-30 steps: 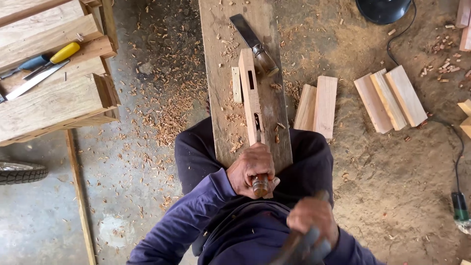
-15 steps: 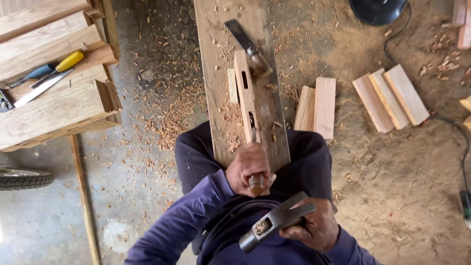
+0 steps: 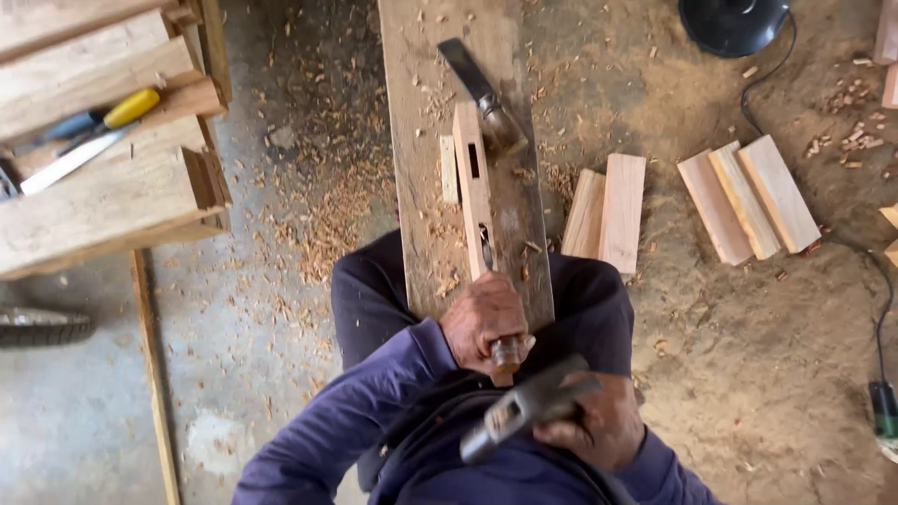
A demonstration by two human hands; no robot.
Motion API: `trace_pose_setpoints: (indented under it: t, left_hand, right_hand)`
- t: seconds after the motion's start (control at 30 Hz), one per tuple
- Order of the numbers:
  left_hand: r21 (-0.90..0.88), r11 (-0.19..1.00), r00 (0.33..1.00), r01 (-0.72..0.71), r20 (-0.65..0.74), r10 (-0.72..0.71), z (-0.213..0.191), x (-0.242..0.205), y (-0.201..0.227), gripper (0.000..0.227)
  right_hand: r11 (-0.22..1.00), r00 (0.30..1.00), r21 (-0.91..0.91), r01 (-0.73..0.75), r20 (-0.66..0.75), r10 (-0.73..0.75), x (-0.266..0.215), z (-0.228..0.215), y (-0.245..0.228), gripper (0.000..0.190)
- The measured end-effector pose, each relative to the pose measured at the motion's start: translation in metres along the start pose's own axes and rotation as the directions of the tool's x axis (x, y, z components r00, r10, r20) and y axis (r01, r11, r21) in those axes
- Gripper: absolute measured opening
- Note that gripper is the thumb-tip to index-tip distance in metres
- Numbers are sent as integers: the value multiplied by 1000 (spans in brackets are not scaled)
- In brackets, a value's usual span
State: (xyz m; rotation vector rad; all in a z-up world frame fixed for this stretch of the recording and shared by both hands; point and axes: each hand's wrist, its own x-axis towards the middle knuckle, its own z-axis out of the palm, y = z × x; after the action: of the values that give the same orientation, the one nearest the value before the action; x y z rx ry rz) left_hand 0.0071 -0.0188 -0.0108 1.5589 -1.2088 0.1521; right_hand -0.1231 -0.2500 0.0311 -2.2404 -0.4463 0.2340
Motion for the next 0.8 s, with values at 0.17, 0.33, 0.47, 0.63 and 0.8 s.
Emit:
trace_pose_setpoints:
  t: [0.17,0.33,0.47,0.63,0.8]
  left_hand:
    - [-111,987,990,119,-60,-126,2,-3,31,20]
    - [-204,971,991,124,-32,-133,-9,-6,23,23]
    - [-202,972,991,123,-24,-130,-4,-13,22,20]
    - [-159,986,998,56,-31,-62,5,-22,13,23]
    - [-194,974,988,115,-78,-132,-1,-9,19,20]
  right_hand:
    - [924,952,233,303,-122,-281,-18,3,-13,47]
    - [969,974,133,208,65,-218,-17,5,-18,47]
    - [952,973,201,229,-67,-220,-7,9,-9,46]
    - [992,997,96,77,16,-79,23,-6,-21,49]
    - [925,929,87,370,-18,-370,-8,-14,-28,38]
